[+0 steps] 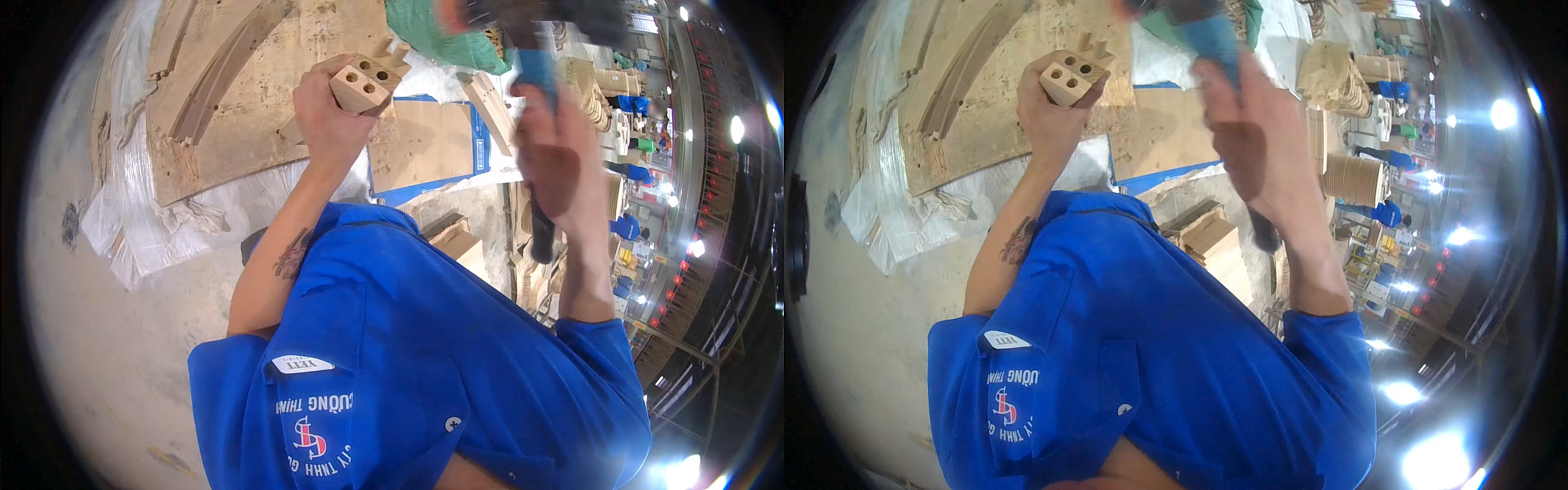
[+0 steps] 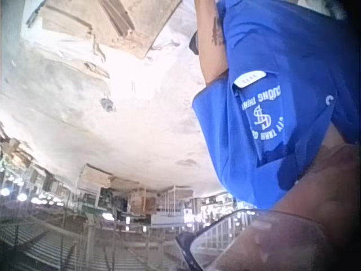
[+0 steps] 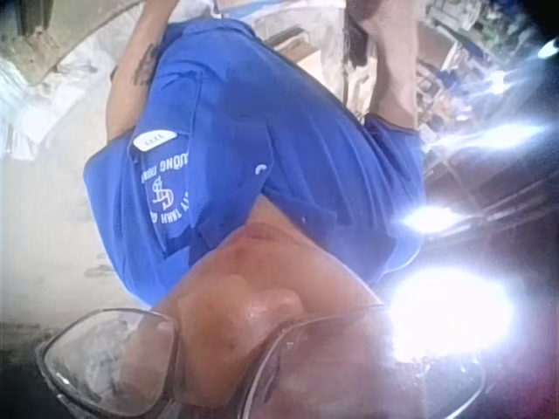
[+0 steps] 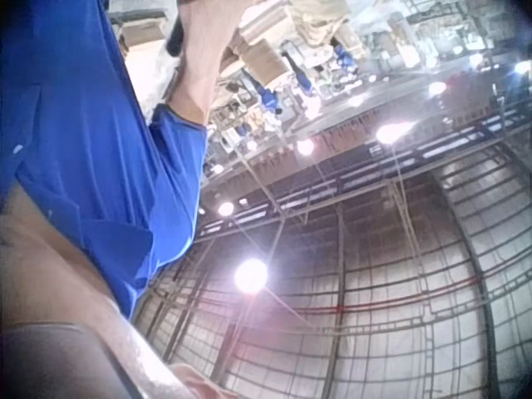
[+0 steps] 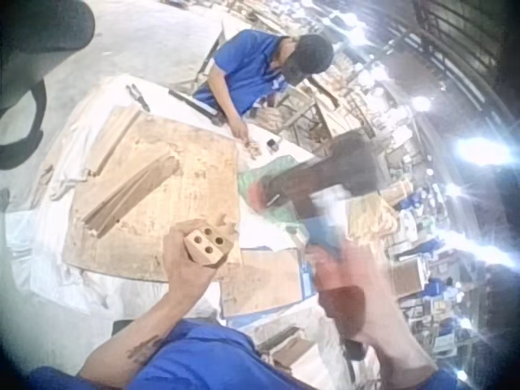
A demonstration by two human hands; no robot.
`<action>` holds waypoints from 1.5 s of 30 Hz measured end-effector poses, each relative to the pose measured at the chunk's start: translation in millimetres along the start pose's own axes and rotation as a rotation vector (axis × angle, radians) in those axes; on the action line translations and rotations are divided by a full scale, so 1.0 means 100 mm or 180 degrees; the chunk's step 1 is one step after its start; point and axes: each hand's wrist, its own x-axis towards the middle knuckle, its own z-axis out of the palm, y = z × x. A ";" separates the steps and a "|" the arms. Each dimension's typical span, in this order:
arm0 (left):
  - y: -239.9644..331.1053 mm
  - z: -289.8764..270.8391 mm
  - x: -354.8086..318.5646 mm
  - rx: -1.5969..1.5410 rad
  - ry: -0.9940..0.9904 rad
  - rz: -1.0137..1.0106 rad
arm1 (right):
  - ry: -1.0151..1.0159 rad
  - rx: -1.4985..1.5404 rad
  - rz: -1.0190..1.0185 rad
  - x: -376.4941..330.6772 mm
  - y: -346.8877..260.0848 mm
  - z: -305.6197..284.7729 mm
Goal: The person assembles small wooden dowels into a perforated wooden block using a hammer. They repeatedly insert dowels, tap them flush, and occasionally remove them to reinsert. The work occurs at a table in a workshop with other workers visible in the background.
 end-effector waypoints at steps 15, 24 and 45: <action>0.04 -0.01 -0.05 0.0340 -0.0285 0.0657 | -0.0184 -0.0596 -0.0412 -0.05 0.14 -0.13; 0.04 0.00 -0.09 0.0329 -0.0278 0.0457 | -0.0276 -0.0756 -0.0407 0.11 0.29 0.01; 0.06 -0.20 0.12 0.0429 -0.0566 0.0143 | 0.0978 0.1270 0.0387 0.34 1.66 1.38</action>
